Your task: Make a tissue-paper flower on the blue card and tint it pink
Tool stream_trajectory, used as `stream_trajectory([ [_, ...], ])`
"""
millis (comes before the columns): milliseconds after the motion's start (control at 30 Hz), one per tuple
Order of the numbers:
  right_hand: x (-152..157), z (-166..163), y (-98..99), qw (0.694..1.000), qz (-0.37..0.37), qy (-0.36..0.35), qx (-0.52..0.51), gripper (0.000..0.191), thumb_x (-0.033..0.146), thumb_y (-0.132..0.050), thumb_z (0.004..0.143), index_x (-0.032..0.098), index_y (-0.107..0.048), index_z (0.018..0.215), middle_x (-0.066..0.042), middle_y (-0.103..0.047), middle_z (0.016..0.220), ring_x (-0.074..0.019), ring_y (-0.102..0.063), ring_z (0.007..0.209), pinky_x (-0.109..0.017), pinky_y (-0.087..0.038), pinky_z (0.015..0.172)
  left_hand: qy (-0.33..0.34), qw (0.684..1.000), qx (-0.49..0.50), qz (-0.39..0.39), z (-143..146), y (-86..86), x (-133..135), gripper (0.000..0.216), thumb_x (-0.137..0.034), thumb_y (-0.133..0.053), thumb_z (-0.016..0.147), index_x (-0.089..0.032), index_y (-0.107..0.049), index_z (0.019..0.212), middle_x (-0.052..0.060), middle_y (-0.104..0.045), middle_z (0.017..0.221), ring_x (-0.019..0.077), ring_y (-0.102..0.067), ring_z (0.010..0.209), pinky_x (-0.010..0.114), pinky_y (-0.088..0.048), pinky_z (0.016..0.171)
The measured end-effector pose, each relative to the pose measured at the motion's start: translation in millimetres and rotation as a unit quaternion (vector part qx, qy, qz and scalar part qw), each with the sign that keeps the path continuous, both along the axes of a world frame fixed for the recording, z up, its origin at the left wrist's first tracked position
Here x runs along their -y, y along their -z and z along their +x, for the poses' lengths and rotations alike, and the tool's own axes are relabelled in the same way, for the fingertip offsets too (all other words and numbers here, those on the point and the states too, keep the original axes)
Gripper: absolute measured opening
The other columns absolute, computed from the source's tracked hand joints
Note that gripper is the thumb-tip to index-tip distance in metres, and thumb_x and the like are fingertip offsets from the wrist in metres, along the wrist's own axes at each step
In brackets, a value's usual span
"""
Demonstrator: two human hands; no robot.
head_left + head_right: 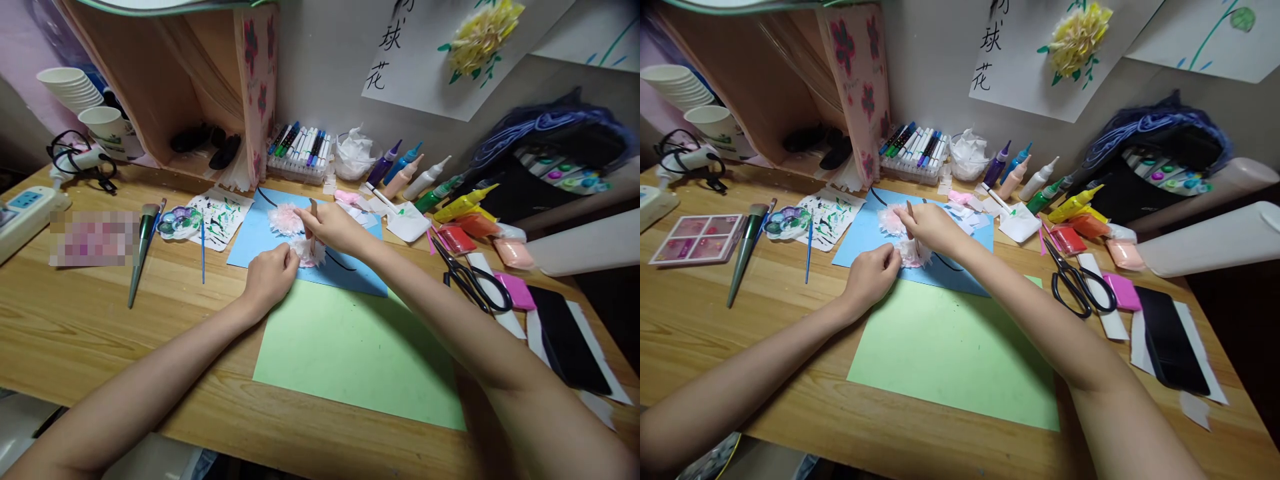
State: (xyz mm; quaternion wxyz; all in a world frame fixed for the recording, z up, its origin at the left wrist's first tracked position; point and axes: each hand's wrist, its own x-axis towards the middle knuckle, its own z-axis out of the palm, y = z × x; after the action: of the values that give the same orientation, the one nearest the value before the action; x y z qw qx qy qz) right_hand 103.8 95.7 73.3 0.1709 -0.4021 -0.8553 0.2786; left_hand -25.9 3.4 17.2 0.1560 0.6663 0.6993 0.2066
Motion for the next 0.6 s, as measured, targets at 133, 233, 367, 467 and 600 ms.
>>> stream_trajectory([
  [133, -0.7, 6.8, -0.7, 0.999, -0.019, -0.008, -0.039, 0.059, 0.052, -0.040, 0.092, 0.016, -0.055, 0.046, 0.001, -0.048, 0.035, -0.0095, -0.049, 0.040, -0.025, -0.037, 0.052, 0.003, 1.000, 0.005, 0.001, -0.8, -0.2, 0.0, 0.029, -0.030, -0.038, 0.089, -0.020, -0.049, 0.064, 0.001, -0.057, 0.059, 0.0151, -0.048, 0.054, 0.027, -0.020, 0.054],
  [233, 11.9, 27.7, 3.3, 0.988, -0.015, 0.039, -0.149, 0.059, 0.054, -0.037, 0.092, 0.016, -0.056, 0.051, 0.002, -0.049, 0.038, -0.0092, -0.049, 0.039, -0.024, -0.039, 0.050, 0.003, 1.000, 0.009, 0.000, -0.4, -0.7, 0.2, 0.030, -0.031, -0.038, 0.089, -0.020, -0.048, 0.063, 0.001, -0.056, 0.058, 0.0148, -0.047, 0.053, 0.027, -0.020, 0.054],
  [367, 36.4, 52.2, 15.2, 0.971, 0.035, 0.063, -0.230, 0.054, 0.050, -0.036, 0.093, 0.018, -0.056, 0.055, 0.001, -0.052, 0.043, -0.0093, -0.049, 0.041, -0.025, -0.040, 0.049, 0.000, 1.000, 0.011, -0.003, 0.5, -0.8, 0.3, 0.030, -0.031, -0.038, 0.089, -0.021, -0.046, 0.062, 0.001, -0.054, 0.057, 0.0149, -0.045, 0.053, 0.027, -0.020, 0.054],
  [467, 49.5, 59.1, 25.8, 0.966, 0.063, 0.076, -0.240, 0.053, 0.048, -0.035, 0.094, 0.018, -0.057, 0.057, 0.000, -0.054, 0.047, -0.0103, -0.050, 0.044, -0.026, -0.041, 0.051, -0.004, 1.000, 0.010, -0.002, 0.4, -0.3, 0.0, 0.031, -0.031, -0.038, 0.089, -0.021, -0.047, 0.062, 0.001, -0.054, 0.056, 0.0150, -0.045, 0.053, 0.027, -0.020, 0.054],
  [600, 53.7, 57.9, 34.7, 0.966, 0.068, 0.079, -0.235, 0.051, 0.046, -0.033, 0.095, 0.019, -0.058, 0.060, -0.001, -0.055, 0.050, -0.0113, -0.052, 0.048, -0.026, -0.042, 0.053, -0.006, 1.000, 0.012, -0.001, -0.4, 0.3, -0.4, 0.031, -0.031, -0.038, 0.089, -0.021, -0.047, 0.062, 0.001, -0.054, 0.056, 0.0147, -0.045, 0.053, 0.027, -0.020, 0.054],
])
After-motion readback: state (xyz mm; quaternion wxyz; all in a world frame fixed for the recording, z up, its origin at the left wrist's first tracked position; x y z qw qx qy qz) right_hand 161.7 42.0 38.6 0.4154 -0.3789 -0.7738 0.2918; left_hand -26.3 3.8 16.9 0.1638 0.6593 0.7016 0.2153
